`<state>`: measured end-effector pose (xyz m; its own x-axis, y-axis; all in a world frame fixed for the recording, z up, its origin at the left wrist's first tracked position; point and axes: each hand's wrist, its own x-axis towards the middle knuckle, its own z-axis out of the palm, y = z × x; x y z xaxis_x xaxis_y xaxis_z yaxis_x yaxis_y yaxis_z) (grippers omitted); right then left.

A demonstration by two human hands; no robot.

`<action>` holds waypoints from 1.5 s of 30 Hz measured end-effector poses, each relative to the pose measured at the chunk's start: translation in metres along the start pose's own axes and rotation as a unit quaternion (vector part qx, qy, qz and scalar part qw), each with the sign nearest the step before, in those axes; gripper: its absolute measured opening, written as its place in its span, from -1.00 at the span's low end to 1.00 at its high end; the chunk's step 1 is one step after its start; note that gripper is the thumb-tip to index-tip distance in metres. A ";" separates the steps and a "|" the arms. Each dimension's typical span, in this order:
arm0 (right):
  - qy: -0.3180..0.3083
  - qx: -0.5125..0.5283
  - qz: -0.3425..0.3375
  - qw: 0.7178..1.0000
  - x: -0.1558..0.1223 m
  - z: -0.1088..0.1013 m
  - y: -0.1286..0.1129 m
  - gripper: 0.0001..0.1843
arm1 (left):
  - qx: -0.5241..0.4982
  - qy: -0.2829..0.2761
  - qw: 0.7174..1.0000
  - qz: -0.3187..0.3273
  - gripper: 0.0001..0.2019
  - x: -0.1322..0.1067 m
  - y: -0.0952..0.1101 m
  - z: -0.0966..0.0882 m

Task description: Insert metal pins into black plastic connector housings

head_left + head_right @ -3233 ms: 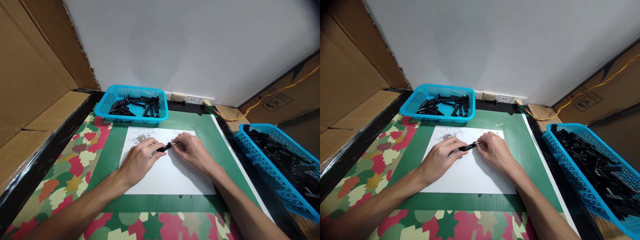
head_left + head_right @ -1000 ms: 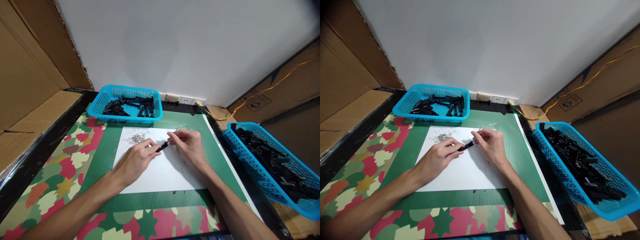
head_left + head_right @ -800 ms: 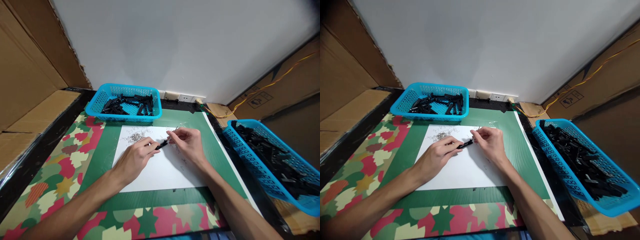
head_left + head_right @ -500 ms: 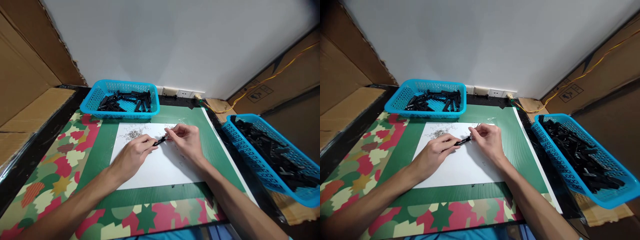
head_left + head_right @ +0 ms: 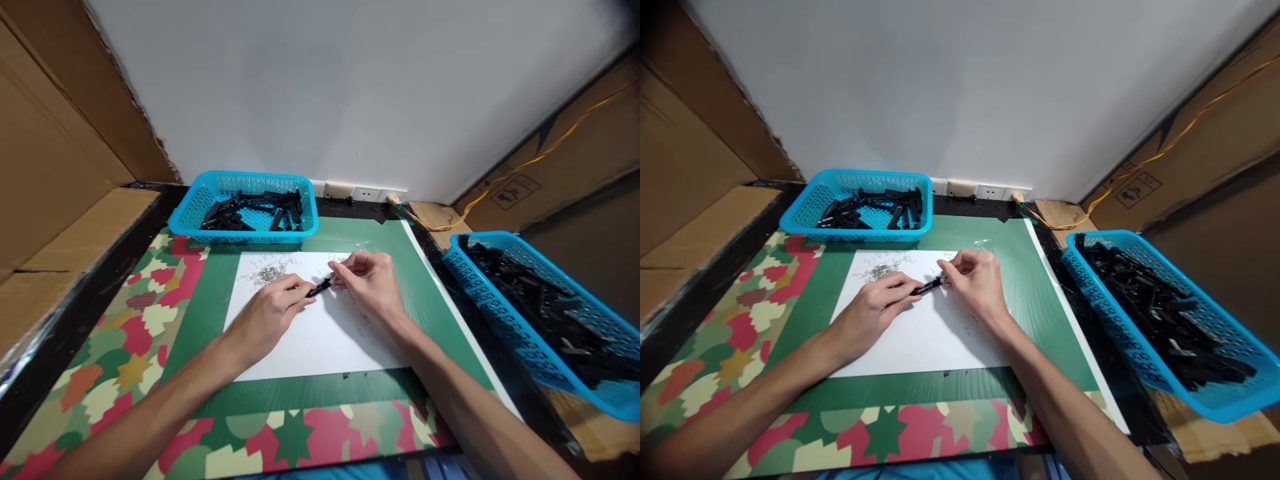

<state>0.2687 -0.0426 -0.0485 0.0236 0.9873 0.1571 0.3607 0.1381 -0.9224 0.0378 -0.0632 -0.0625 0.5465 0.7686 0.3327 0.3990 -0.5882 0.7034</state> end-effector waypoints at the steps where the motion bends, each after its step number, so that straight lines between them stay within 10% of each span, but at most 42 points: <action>1: 0.001 0.002 0.000 1.000 0.000 0.000 0.001 -0.55 | 0.001 -0.001 1.000 -0.001 -0.81 0.000 0.000 0.000; 12: -0.005 0.058 0.006 0.998 0.001 0.000 0.005 -0.55 | -0.005 0.019 1.000 -0.023 -0.78 0.000 -0.002 0.000; 17: 0.013 0.013 -0.111 0.994 -0.001 -0.012 -0.011 -0.66 | -0.047 0.095 0.992 -0.063 -0.79 0.002 -0.002 -0.001; 28: -0.109 -0.296 -0.339 0.886 -0.017 -0.017 -0.028 -0.82 | -0.081 0.108 0.987 -0.083 -0.70 0.000 0.002 0.005; 45: 0.143 -0.535 -0.393 0.735 -0.066 -0.201 -0.025 -0.72 | -0.033 0.164 0.985 -0.050 -0.73 0.009 -0.004 -0.024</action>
<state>0.4461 -0.1274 0.0348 -0.4438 0.5582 0.7010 0.8901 0.3653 0.2726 0.0233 -0.0483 -0.0471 0.2347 0.8684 0.4368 0.3852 -0.4957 0.7784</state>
